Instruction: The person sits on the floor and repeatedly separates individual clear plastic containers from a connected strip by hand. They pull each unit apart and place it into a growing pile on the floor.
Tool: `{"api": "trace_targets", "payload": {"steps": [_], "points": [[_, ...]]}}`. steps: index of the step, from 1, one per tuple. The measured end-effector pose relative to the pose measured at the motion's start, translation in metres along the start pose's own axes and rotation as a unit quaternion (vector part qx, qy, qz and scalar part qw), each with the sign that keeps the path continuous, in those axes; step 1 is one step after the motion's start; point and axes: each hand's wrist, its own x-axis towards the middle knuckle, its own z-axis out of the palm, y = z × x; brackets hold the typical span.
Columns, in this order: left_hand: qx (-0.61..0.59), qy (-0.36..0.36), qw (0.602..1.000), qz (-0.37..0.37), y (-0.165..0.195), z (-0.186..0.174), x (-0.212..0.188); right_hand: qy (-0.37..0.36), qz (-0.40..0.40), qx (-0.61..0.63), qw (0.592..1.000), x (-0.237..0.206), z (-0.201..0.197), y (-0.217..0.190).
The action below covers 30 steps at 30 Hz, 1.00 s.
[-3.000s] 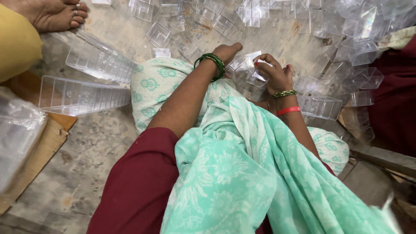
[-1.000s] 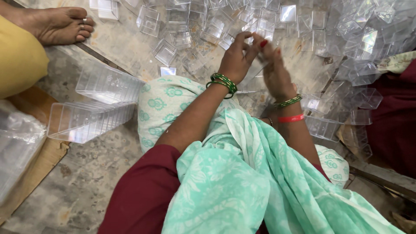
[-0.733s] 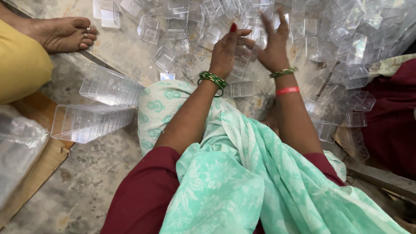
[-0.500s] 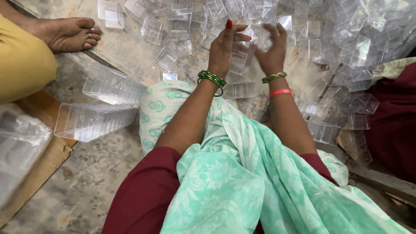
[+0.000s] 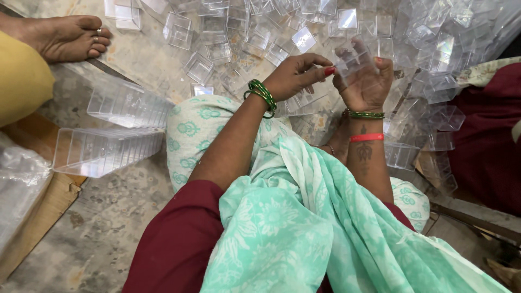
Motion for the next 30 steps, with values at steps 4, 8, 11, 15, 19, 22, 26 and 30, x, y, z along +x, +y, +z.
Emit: {"api": "trace_targets", "payload": {"steps": [4, 8, 11, 15, 19, 22, 26, 30], "points": [[0.017, 0.023, 0.999, -0.035, 0.01, 0.002, -0.003, 0.031, -0.035, -0.141, 0.989, -0.009, 0.012, -0.004], [0.045, 0.018, 0.999, -0.023, 0.015, 0.003, -0.005, 0.004, -0.033, -0.26, 0.965, -0.018, 0.025, -0.019], [0.082, 0.031, 0.995, -0.047, 0.017, 0.003, -0.005, 0.022, -0.035, -0.312, 0.949, -0.023, 0.033, -0.028], [0.134, 0.056, 0.989, -0.013, 0.022, 0.001, -0.007, 0.029, -0.059, -0.424, 0.903, -0.026, 0.044, -0.037], [0.191, 0.073, 0.979, 0.003, 0.028, 0.005, -0.01, 0.022, -0.055, -0.504, 0.862, -0.029, 0.058, -0.039], [0.244, 0.085, 0.966, 0.029, 0.029, 0.011, -0.012, 0.008, -0.039, -0.545, 0.838, -0.029, 0.068, -0.037], [0.31, 0.108, 0.938, 0.114, 0.027, 0.018, -0.012, -0.011, -0.061, -0.57, 0.819, -0.026, 0.075, -0.033], [0.316, 0.137, 0.924, 0.166, 0.024, 0.022, -0.011, -0.016, -0.087, -0.497, 0.863, -0.026, 0.074, -0.031]]}}
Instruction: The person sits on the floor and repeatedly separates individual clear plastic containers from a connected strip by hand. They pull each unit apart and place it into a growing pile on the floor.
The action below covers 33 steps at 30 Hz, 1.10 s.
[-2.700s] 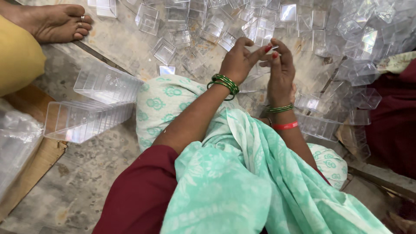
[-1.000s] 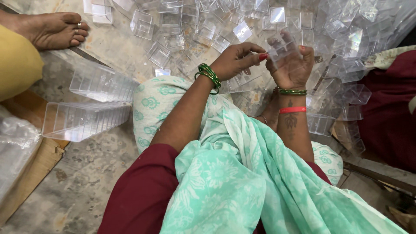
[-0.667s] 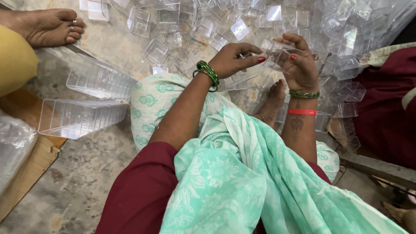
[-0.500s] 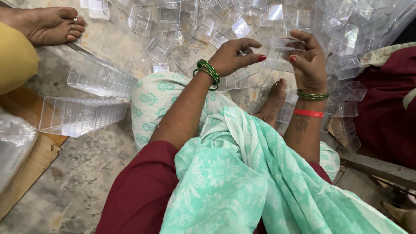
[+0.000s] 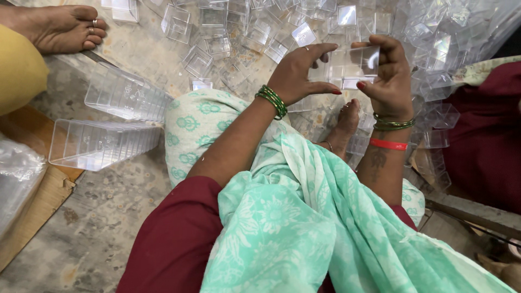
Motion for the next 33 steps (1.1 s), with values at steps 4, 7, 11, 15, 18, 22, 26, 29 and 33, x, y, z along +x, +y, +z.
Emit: {"api": "trace_targets", "payload": {"steps": [4, 7, 11, 15, 18, 22, 26, 29, 33], "points": [[0.022, 0.029, 0.998, 0.042, 0.0, 0.001, -0.001, -0.027, -0.015, 0.01, 0.999, -0.003, -0.005, 0.003], [0.009, 0.027, 0.999, 0.037, 0.001, 0.001, -0.002, -0.031, -0.02, -0.004, 0.999, -0.006, -0.009, 0.003], [0.057, 0.073, 0.99, 0.102, 0.003, 0.003, -0.003, -0.027, 0.001, 0.008, 1.0, -0.007, -0.011, 0.002], [0.074, 0.074, 0.991, 0.083, 0.006, 0.005, -0.006, -0.017, 0.016, 0.026, 0.999, -0.006, -0.006, 0.005], [0.059, 0.063, 0.994, 0.062, 0.006, 0.005, -0.006, -0.007, 0.015, 0.015, 1.0, -0.006, -0.005, 0.004], [0.032, 0.07, 0.993, 0.091, 0.006, 0.006, -0.005, -0.011, 0.015, -0.015, 1.0, -0.007, -0.009, -0.002], [0.047, 0.083, 0.99, 0.108, 0.006, 0.009, -0.007, -0.02, 0.01, -0.015, 1.0, -0.006, -0.01, -0.005], [0.061, 0.077, 0.992, 0.076, 0.006, 0.011, -0.008, -0.049, -0.024, -0.065, 0.996, -0.002, -0.005, -0.005], [0.039, 0.082, 0.994, 0.06, 0.004, 0.013, -0.009, -0.049, 0.018, -0.008, 0.999, 0.005, 0.008, -0.003]]}}
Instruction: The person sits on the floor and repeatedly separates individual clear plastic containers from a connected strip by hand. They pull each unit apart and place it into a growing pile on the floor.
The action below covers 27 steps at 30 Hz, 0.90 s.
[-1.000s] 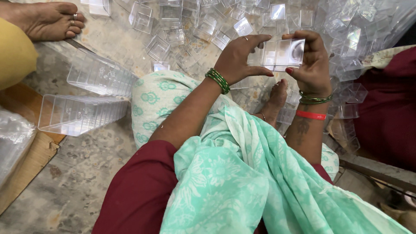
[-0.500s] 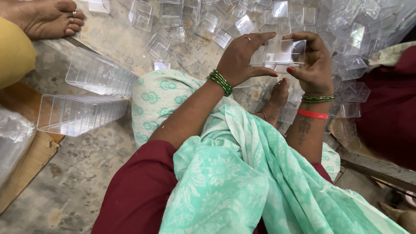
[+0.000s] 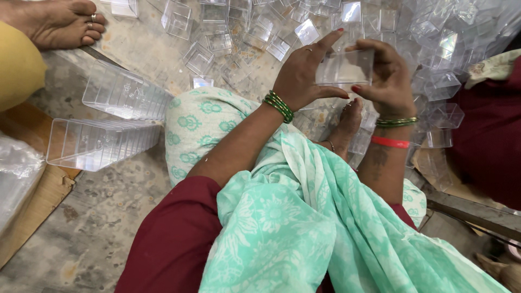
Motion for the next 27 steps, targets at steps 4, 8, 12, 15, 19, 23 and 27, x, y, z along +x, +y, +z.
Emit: {"api": "trace_targets", "payload": {"steps": [4, 8, 12, 15, 19, 23, 27], "points": [[-0.061, 0.023, 0.996, -0.066, -0.005, 0.005, -0.004, -0.01, 0.005, -0.02, 1.0, 0.014, 0.017, 0.009], [-0.088, 0.011, 0.996, -0.03, -0.007, 0.011, -0.005, 0.029, 0.032, -0.034, 0.998, 0.027, 0.019, 0.014], [-0.267, -0.048, 0.938, -0.217, -0.01, 0.009, 0.006, 0.026, 0.045, 0.15, 0.987, 0.038, 0.002, 0.025], [-0.368, 0.024, 0.859, -0.356, -0.024, -0.008, 0.017, 0.097, 0.036, 0.151, 0.983, 0.043, -0.021, 0.042], [-0.367, 0.255, 0.818, -0.361, -0.052, -0.03, 0.021, 0.271, 0.116, -0.093, 0.951, 0.079, -0.027, 0.09], [-0.271, 0.335, 0.841, -0.327, -0.066, -0.027, 0.02, 0.197, -0.032, -0.441, 0.875, 0.113, 0.009, 0.131], [-0.244, 0.332, 0.843, -0.347, -0.063, -0.02, 0.015, 0.232, -0.096, -0.522, 0.815, 0.152, 0.022, 0.132]]}}
